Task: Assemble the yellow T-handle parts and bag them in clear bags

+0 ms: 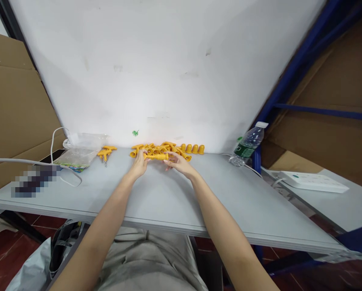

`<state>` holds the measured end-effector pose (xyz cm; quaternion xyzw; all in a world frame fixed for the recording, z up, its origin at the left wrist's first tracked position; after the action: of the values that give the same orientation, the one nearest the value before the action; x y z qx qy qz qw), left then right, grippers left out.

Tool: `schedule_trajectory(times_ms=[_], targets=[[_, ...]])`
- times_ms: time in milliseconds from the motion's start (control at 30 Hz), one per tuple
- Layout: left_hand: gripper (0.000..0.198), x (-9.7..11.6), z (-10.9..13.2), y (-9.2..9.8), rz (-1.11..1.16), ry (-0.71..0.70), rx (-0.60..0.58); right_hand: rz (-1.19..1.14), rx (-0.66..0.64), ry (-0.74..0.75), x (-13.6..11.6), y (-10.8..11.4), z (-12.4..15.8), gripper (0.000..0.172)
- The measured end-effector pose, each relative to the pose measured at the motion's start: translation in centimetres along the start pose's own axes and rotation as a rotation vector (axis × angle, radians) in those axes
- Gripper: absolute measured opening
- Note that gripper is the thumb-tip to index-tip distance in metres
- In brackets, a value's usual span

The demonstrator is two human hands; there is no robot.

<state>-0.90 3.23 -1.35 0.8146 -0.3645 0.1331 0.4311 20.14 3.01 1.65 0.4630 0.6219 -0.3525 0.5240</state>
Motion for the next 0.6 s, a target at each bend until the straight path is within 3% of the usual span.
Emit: schedule_trajectory(times_ms=[67,200,600], targets=[[0.027,0.0,0.0,0.0,0.007,-0.003,0.006,-0.034,-0.032,0.029,-0.1,0.2,0.1,0.069],[0.028,0.1,0.1,0.1,0.008,-0.006,-0.003,-0.046,-0.007,0.028,-0.4,-0.3,0.3,0.060],[0.031,0.5,0.3,-0.1,0.009,-0.011,0.010,-0.212,0.150,-0.082,-0.5,-1.7,0.4,0.055]])
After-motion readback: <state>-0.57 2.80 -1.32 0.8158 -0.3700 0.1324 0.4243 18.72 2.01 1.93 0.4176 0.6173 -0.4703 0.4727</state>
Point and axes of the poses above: each hand's wrist, its own z-axis away from the middle knuckle, its own y-axis out of the back of the hand, x = y × z, the point moved 2 cm from there along -z, towards the middle knuckle, and after that the axes turned 13 degrees about -z, right-handed, at the moved point
